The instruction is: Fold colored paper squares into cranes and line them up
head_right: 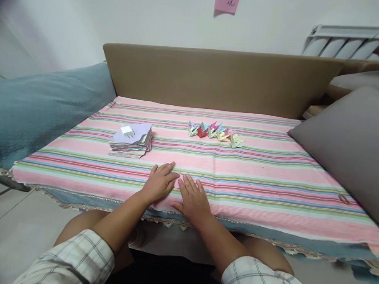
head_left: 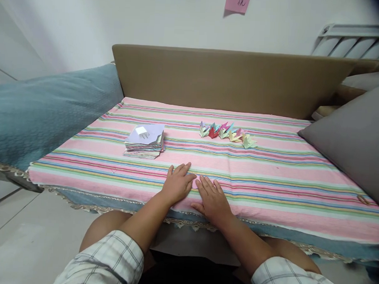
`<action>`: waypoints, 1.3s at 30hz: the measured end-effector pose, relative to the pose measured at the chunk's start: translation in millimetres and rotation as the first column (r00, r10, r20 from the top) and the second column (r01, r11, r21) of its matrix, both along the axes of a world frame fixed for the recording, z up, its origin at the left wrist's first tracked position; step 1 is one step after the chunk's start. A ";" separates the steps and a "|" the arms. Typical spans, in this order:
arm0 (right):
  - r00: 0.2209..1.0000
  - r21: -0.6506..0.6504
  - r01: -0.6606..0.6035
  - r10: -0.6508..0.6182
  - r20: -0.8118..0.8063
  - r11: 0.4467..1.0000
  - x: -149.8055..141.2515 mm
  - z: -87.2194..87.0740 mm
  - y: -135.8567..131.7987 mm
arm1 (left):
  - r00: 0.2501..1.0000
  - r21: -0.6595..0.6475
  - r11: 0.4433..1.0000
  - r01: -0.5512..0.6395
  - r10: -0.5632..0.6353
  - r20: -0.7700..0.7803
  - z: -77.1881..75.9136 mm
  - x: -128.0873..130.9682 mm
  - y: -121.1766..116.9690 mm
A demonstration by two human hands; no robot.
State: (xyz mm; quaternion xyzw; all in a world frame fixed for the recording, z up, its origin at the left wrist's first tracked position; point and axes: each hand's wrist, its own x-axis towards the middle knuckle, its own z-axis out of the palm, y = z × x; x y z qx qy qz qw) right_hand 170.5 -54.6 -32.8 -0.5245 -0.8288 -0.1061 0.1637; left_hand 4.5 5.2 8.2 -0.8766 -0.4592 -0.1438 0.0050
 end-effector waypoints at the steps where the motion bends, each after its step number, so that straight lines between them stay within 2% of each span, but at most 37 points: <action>1: 1.000 -0.003 0.001 -0.001 0.000 1.000 0.0 0.1 -0.2 | 1.000 0.004 1.000 -0.009 0.009 -0.006 -1.1 0.3 0.2; 11: 1.000 0.009 0.005 -0.005 -0.006 1.000 -0.9 -0.4 0.8 | 0.999 -0.030 0.998 -0.050 0.049 -0.019 -1.8 -2.5 0.1; 16: 1.000 0.049 0.001 0.000 -0.018 0.999 -1.4 -2.4 1.5 | 0.999 0.004 0.999 -0.040 0.040 -0.025 -4.0 -2.2 0.8; 24: 1.000 0.055 0.004 -0.004 -0.001 0.998 -0.5 -2.3 1.5 | 0.990 0.049 0.989 -0.137 0.138 -0.001 -2.4 -0.6 -1.1; 26: 1.000 0.053 0.005 -0.005 -0.005 0.999 -0.9 -2.1 1.4 | 0.996 0.088 0.992 -0.093 0.092 0.007 -0.5 -2.1 -4.7; 30: 1.000 0.050 0.008 -0.007 -0.024 0.999 -2.0 -2.4 1.1 | 0.995 0.111 0.989 0.099 -0.098 -0.015 0.2 -4.4 -10.4; 39: 0.996 0.090 0.002 0.007 -0.092 0.996 0.5 5.5 3.5 | 0.998 0.038 0.997 0.066 -0.065 -0.022 -5.8 -2.7 -7.2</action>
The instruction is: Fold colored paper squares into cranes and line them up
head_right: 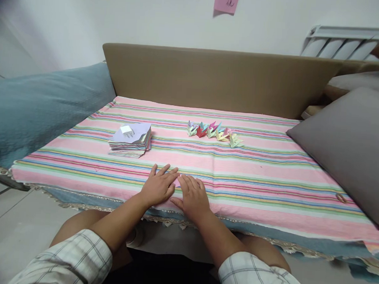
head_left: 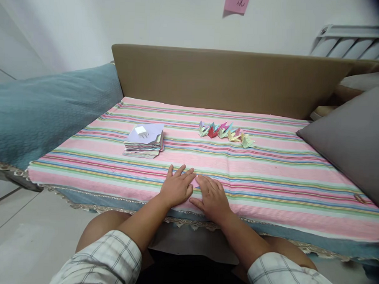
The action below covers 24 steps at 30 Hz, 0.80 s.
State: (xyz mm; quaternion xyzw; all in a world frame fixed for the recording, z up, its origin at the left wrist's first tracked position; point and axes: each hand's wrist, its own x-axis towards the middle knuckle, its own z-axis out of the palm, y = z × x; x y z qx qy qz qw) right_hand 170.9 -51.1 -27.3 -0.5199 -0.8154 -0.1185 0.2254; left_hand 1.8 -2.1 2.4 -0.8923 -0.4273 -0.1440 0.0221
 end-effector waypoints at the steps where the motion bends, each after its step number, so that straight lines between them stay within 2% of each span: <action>1: 1.000 0.010 -0.004 0.004 -0.004 1.000 0.3 0.9 0.5 | 1.000 -0.005 1.000 0.000 0.000 -0.001 -0.1 0.0 -0.1; 11: 1.000 0.066 0.021 -0.020 -0.018 0.998 6.4 -1.9 -1.8 | 1.000 -0.032 0.999 -0.018 0.017 -0.024 -0.4 0.0 0.4; 19: 0.973 -0.011 0.230 -0.230 -0.033 0.973 34.8 1.9 -18.5 | 0.999 -0.026 1.000 -0.013 0.012 -0.032 -0.8 -0.4 1.4; 21: 0.982 -0.001 0.191 -0.191 -0.008 0.982 30.4 3.7 -19.0 | 1.000 -0.037 0.999 -0.006 0.005 -0.028 -0.3 -0.7 1.8; 24: 0.996 0.017 0.047 -0.048 0.075 0.999 15.9 3.0 -15.9 | 1.000 -0.047 0.999 0.004 -0.005 -0.024 0.5 -1.3 2.3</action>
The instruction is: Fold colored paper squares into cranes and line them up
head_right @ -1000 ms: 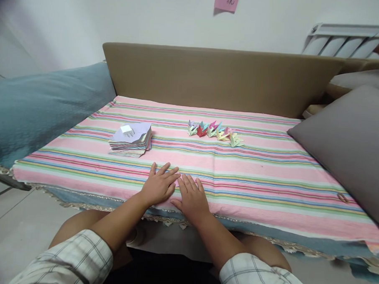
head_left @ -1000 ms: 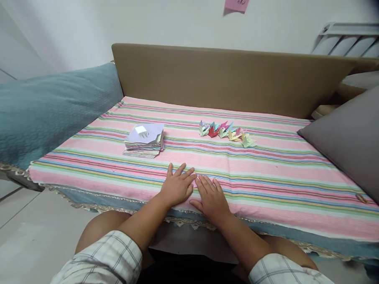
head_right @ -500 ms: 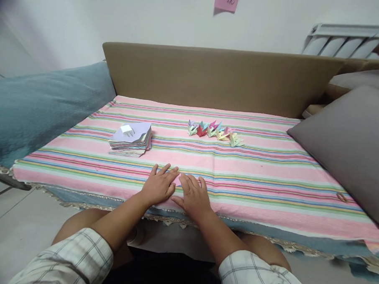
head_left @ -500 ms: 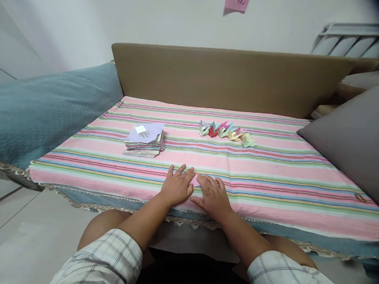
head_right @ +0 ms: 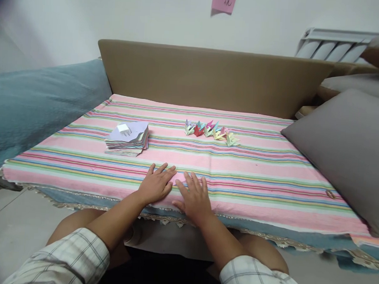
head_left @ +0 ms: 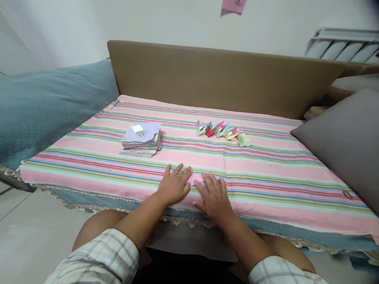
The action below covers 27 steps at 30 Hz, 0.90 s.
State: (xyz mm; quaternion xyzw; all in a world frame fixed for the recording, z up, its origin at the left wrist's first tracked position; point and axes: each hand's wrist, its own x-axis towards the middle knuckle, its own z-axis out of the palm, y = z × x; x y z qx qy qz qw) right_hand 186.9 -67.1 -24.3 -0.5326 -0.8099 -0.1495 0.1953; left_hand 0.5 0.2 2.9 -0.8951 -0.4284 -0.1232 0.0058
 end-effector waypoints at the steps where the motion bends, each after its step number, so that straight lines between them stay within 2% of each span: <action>1: 1.000 0.003 -0.023 0.023 0.015 1.000 -4.6 -1.0 1.5 | 1.000 -0.002 1.000 0.004 -0.004 -0.001 0.1 -0.3 0.1; 5: 1.000 -0.017 0.017 -0.017 0.000 1.000 -9.2 -4.1 6.2 | 1.000 -0.005 1.000 0.014 -0.014 -0.009 0.3 -1.6 0.3; 12: 0.984 -0.047 0.175 -0.176 -0.013 0.983 19.1 3.0 3.3 | 1.000 -0.020 1.000 0.008 -0.009 -0.010 1.3 -1.6 1.2; 16: 0.967 -0.019 0.241 -0.241 -0.077 0.970 22.9 10.1 3.1 | 1.000 -0.023 1.000 0.005 -0.006 -0.009 1.2 -0.8 1.5; 18: 0.982 0.010 0.168 -0.166 -0.092 0.986 17.3 10.6 5.7 | 1.000 -0.015 1.000 0.006 -0.006 -0.006 1.1 -0.8 1.4; 19: 0.994 0.011 0.082 -0.081 -0.071 0.997 13.1 9.7 7.3 | 1.000 -0.012 1.000 0.006 -0.006 -0.005 1.1 -0.9 1.4; 22: 0.994 -0.048 -0.107 0.108 0.014 0.993 -0.1 3.6 12.3 | 1.000 -0.021 1.000 0.004 -0.004 -0.006 1.1 -1.2 1.6; 27: 0.993 -0.146 -0.113 0.118 0.029 0.983 -7.0 -4.5 15.5 | 1.000 -0.025 1.000 -0.013 0.013 0.011 0.9 0.3 2.3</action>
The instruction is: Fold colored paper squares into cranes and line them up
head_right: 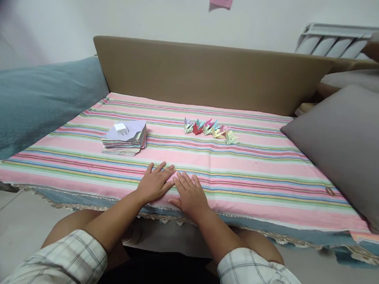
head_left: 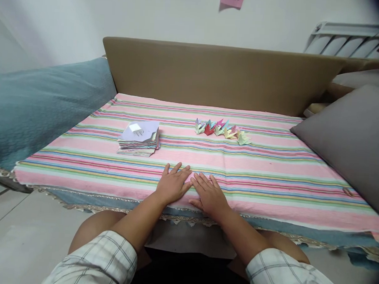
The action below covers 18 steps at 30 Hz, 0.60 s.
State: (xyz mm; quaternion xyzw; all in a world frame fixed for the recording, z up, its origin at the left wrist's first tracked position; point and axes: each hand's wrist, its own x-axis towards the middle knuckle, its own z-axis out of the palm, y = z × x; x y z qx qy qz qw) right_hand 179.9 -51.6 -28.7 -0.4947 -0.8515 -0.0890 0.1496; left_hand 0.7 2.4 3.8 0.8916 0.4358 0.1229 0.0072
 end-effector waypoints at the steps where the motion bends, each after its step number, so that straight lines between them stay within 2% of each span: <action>1: 1.000 -0.010 0.003 -0.003 -0.001 1.000 0.7 -0.1 0.0 | 1.000 -0.001 1.000 -0.008 0.008 0.003 0.1 0.2 0.1; 12: 1.000 -0.038 0.005 -0.006 -0.022 0.999 3.4 3.4 -0.3 | 0.968 -0.042 0.967 -0.250 0.250 -0.009 6.7 -17.4 -1.0; 18: 1.000 -0.031 0.005 -0.006 -0.026 1.000 3.5 3.2 0.0 | 0.937 -0.080 0.936 -0.344 0.347 0.032 6.2 -28.2 9.1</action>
